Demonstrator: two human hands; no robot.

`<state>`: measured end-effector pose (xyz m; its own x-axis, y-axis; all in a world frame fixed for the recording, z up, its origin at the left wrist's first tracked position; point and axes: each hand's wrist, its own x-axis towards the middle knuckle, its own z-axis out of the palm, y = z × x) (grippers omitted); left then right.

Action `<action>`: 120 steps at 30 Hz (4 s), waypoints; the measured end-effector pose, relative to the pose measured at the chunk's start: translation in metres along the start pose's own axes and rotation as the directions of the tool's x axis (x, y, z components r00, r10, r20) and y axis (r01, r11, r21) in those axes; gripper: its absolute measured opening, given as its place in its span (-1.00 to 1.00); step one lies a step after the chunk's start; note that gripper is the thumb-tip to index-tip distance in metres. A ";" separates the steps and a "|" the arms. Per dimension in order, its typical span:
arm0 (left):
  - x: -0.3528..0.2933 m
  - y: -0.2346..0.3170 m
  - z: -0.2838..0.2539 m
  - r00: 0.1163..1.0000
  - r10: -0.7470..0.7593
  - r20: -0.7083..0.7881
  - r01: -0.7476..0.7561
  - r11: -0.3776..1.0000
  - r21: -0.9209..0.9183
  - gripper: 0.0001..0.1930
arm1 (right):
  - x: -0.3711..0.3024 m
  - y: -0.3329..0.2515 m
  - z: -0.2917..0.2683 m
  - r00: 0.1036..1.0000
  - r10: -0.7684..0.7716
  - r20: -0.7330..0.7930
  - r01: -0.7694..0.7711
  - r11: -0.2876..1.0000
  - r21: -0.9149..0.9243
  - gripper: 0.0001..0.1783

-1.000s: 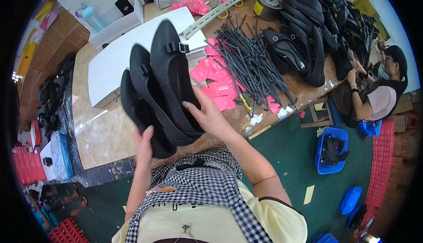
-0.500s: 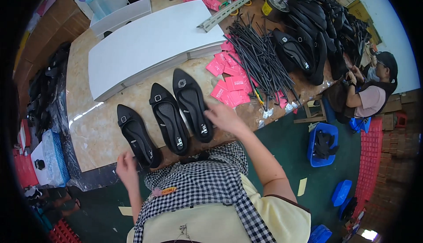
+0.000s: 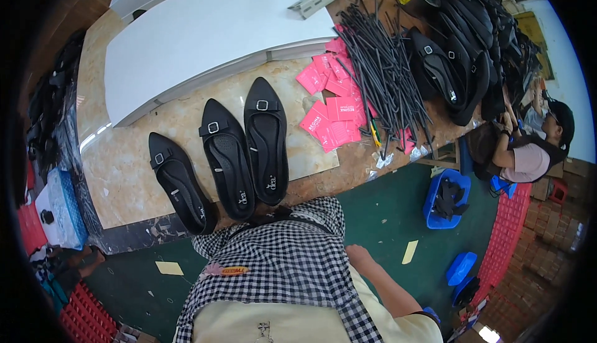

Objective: Inspecting black flat shoes, applying pink labels, and wrapping them in tissue paper.

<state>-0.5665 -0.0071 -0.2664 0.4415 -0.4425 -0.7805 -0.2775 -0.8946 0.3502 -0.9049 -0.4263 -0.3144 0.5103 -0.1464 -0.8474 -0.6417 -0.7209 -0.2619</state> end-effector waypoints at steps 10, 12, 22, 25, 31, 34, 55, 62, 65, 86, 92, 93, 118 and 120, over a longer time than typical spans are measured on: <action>0.011 -0.016 0.032 0.987 0.136 -0.091 -0.134 0.991 0.025 -0.79 | -0.035 -0.084 -0.191 0.979 -0.044 0.199 0.021 0.993 0.118 -0.80; 0.015 -0.018 0.038 0.979 0.168 -0.115 -0.166 0.986 0.027 -0.79 | -0.033 -0.087 -0.196 0.968 -0.012 0.252 -0.004 0.998 0.064 -0.78; 0.020 -0.044 0.050 0.927 0.284 -0.246 -0.275 0.959 0.073 -0.79 | 0.029 -0.113 -0.296 0.731 -0.139 -0.669 0.342 0.922 0.181 -0.78; 0.023 -0.049 0.051 0.902 0.309 -0.300 -0.297 0.951 0.087 -0.79 | 0.069 -0.136 -0.297 0.556 -0.066 -0.828 0.199 0.979 0.055 -0.79; 0.010 -0.059 0.065 0.859 0.303 -0.414 -0.292 0.952 0.090 -0.79 | 0.104 -0.146 -0.282 0.426 -0.008 -0.905 0.201 0.976 0.086 -0.84; -0.001 -0.064 0.075 0.837 0.291 -0.464 -0.282 0.955 0.089 -0.79 | 0.085 -0.139 -0.296 0.482 0.129 -0.867 0.317 0.897 0.310 -0.89; 0.127 0.329 -0.154 0.652 0.757 -0.029 -0.749 0.638 -0.179 -0.71 | 0.046 -0.211 -0.318 0.674 0.045 -0.737 0.734 -0.155 0.661 -0.61; 0.136 0.285 -0.170 0.431 0.676 -0.597 -0.686 0.676 0.270 -0.77 | 0.063 -0.211 -0.337 0.788 -0.156 -0.595 0.607 0.359 0.709 -0.88; 0.136 0.273 -0.168 0.508 0.601 -0.617 -0.506 0.788 0.351 -0.80 | 0.118 -0.219 -0.331 0.273 -0.485 -0.831 0.752 0.646 -0.130 -0.91; 0.134 0.270 -0.164 0.547 0.524 -0.653 -0.417 0.847 0.331 -0.79 | 0.139 -0.223 -0.322 0.342 -0.714 -0.611 0.406 0.699 -0.589 -0.78; 0.136 0.277 -0.163 0.535 0.485 -0.692 -0.370 0.870 0.325 -0.76 | 0.140 -0.219 -0.323 0.301 -0.737 -0.605 0.508 0.661 -0.553 -0.83; 0.139 0.280 -0.164 0.535 0.482 -0.694 -0.368 0.872 0.322 -0.76 | 0.138 -0.219 -0.324 0.308 -0.732 -0.608 0.542 0.660 -0.520 -0.83; 0.159 0.283 -0.162 0.842 0.214 -0.496 -0.539 0.376 -0.753 -0.82 | 0.101 -0.205 -0.323 0.781 -0.405 -0.476 0.619 0.392 0.681 -0.77; 0.162 0.282 -0.159 0.817 0.230 -0.529 -0.575 0.395 -0.716 -0.83 | 0.102 -0.208 -0.321 0.767 -0.352 -0.536 0.641 0.385 0.664 -0.80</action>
<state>-0.4379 -0.3409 -0.2120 0.7478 -0.6004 -0.2833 0.2478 -0.1434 0.9581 -0.5355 -0.5085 -0.1985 0.9245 -0.2215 -0.3101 -0.3000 0.0786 -0.9507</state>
